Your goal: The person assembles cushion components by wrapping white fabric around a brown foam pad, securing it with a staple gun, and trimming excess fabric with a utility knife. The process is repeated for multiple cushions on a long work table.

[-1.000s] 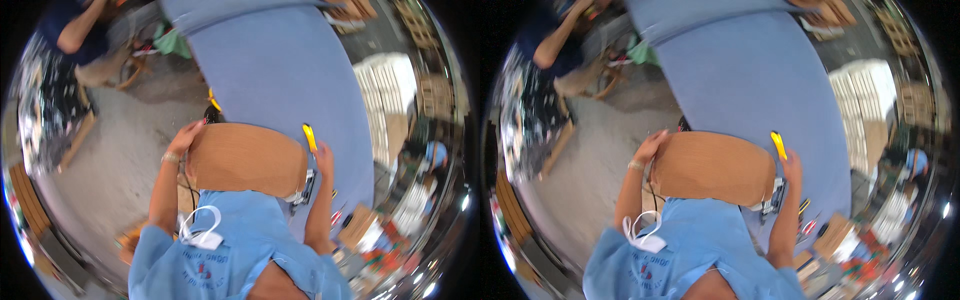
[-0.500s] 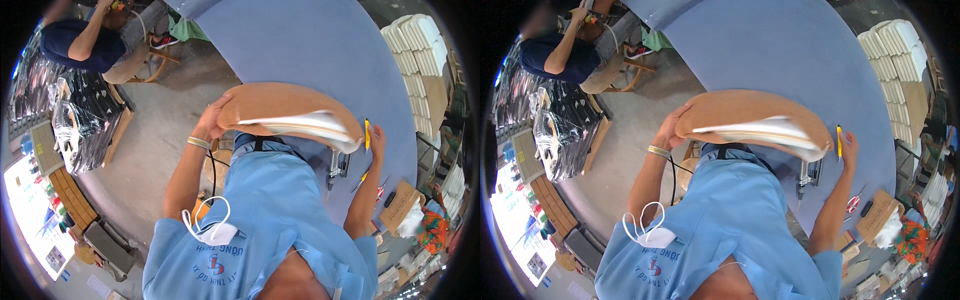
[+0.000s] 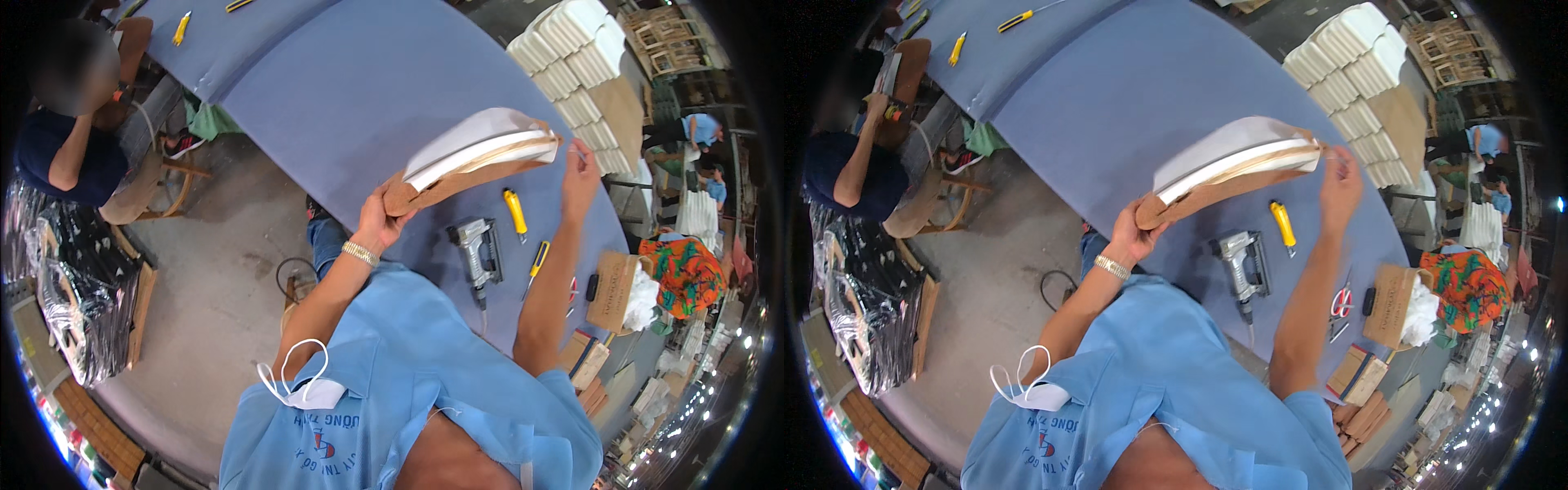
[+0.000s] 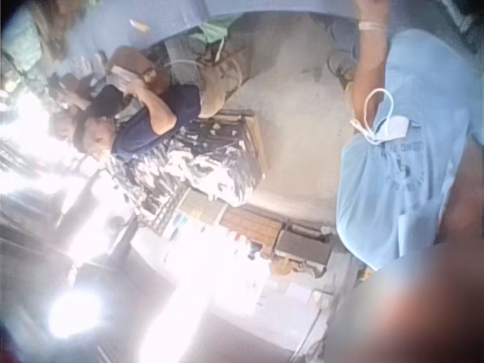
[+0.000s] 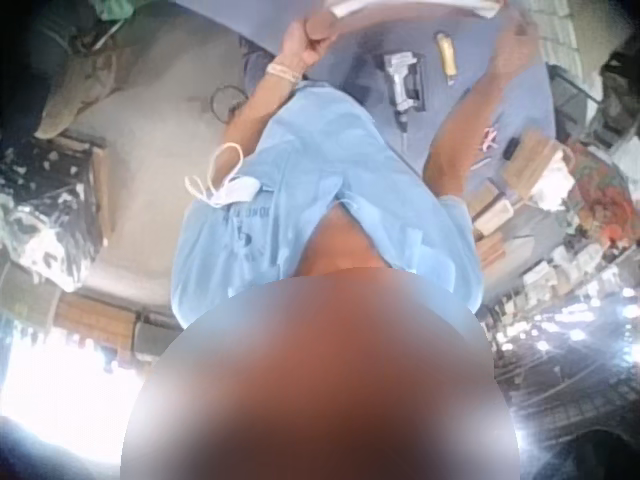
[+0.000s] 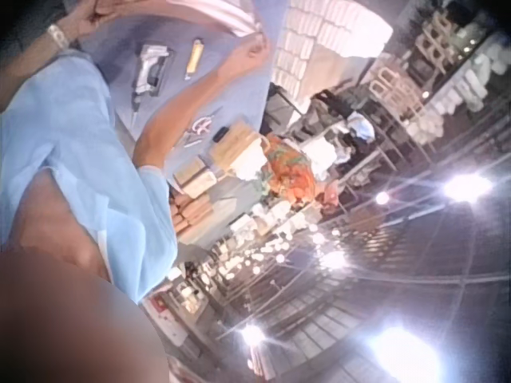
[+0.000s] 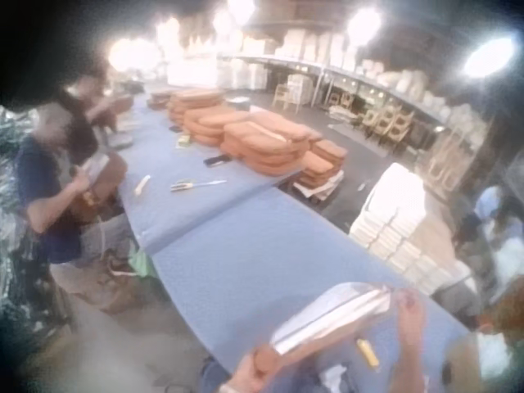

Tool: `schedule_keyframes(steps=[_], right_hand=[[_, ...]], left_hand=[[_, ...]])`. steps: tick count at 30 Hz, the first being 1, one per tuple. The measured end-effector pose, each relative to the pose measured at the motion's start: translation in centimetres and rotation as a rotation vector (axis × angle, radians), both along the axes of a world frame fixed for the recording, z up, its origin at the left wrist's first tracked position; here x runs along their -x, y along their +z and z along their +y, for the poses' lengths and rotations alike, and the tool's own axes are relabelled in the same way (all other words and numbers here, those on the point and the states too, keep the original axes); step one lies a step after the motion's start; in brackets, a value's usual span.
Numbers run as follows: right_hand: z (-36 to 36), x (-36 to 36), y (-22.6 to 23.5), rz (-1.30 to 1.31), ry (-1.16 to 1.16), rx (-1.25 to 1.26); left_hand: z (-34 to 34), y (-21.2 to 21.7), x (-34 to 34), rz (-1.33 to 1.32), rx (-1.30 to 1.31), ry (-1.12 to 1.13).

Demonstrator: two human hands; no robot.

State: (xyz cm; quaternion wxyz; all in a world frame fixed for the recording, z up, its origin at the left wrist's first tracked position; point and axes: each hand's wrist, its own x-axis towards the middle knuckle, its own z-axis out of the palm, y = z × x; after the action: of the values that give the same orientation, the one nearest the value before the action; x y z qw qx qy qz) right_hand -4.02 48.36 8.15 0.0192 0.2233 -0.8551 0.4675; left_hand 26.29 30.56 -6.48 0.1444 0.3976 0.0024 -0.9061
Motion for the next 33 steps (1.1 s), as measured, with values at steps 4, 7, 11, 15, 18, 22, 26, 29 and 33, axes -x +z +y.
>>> schedule_keyframes(steps=[4,7,11,15,18,22,26,29,33], right_hand=[[-6.4,-13.4,2.4,-0.088,0.468,-0.028],[-9.3,-17.3,-0.3,0.098,0.584,-0.295],[-9.9,-19.3,0.3,0.097,0.444,-0.487],[-9.0,-20.3,0.1,-0.018,0.433,-0.495],[-8.1,-20.6,-1.4,-0.135,0.486,-0.363],[-7.4,-20.4,-3.6,0.041,0.627,-0.145],[-6.7,-20.2,-5.4,0.114,0.689,0.031],[-6.4,-20.4,-5.3,0.093,0.681,-0.002],[-9.1,-21.0,-3.7,0.092,0.612,-0.189]], left_hand=[[-0.9,-0.3,0.0,0.037,-0.011,0.000],[-0.6,0.4,-0.5,0.005,0.038,0.000],[-1.3,-0.2,-0.6,0.028,0.012,-0.029],[-1.9,-0.4,-0.5,0.046,-0.034,-0.023],[-2.0,-0.9,-0.6,0.058,-0.044,0.000],[-1.9,-0.7,-0.4,0.034,-0.015,-0.005],[-1.9,-1.1,-0.6,0.052,-0.019,-0.041],[-1.9,-1.2,-1.0,0.060,0.018,-0.075],[-2.5,-0.5,-1.5,0.048,0.037,-0.041]])
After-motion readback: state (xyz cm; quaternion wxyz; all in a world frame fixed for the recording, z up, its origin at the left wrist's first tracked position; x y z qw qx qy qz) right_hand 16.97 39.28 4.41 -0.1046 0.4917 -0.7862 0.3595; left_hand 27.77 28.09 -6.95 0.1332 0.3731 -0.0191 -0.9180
